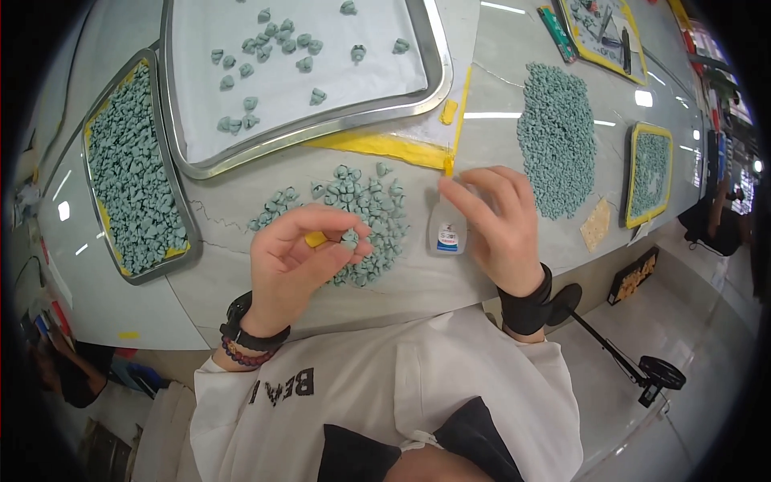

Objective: Gluing small green plastic parts together at a factory workbench and then inspecting a larger plastic container.

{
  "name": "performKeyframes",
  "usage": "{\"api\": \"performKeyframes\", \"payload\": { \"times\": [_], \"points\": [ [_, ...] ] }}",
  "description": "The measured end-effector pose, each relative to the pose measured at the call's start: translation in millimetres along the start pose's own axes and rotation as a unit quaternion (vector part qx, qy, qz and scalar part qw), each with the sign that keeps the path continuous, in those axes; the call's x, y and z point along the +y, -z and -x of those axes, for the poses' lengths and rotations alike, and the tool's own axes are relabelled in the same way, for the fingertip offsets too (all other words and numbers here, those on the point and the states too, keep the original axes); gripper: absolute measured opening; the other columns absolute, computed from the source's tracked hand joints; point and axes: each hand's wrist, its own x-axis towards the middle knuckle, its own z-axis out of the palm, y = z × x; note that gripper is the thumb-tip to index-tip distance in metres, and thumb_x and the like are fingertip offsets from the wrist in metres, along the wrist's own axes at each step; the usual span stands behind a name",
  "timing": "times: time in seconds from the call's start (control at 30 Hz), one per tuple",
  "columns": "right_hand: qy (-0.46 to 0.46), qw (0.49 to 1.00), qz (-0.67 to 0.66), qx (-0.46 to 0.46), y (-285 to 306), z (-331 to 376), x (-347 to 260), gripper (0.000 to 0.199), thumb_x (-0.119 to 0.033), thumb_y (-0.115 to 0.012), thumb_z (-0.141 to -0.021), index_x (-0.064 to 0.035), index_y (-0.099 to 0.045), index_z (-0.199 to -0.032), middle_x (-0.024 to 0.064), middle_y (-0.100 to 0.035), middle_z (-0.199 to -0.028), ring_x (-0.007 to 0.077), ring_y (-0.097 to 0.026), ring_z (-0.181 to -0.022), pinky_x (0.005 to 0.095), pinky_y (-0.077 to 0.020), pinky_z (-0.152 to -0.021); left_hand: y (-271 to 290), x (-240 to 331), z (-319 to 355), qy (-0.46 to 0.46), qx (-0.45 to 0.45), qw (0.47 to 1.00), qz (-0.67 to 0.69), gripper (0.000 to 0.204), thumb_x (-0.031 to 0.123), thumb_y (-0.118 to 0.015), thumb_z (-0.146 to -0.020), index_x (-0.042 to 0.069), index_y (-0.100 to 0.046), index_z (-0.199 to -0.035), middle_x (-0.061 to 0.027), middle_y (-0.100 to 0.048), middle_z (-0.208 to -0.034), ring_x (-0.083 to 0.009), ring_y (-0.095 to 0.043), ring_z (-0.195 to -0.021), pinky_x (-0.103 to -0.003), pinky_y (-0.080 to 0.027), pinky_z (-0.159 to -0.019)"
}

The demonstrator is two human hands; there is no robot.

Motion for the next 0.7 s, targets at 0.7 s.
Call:
{"api": "performKeyframes", "payload": {
  "times": [0.7],
  "points": [
    [-0.097,0.991,0.036,0.081,25.5,9.5,21.4,0.015,0.001,-0.071,-0.072,-0.0037,-0.062,-0.083,0.0093,-0.051,-0.086,0.0251,-0.050,-0.081,0.0356,-0.0413,-0.073,-2.5,-3.5,0.2,-0.010,-0.074,0.997,0.010,0.025,-0.011,-0.054,-0.083,-0.004,-0.059,-0.107,-0.0167,-0.060,-0.104,-0.0219,-0.063,-0.088,-0.032,-0.053,-0.076]
  ]
}}
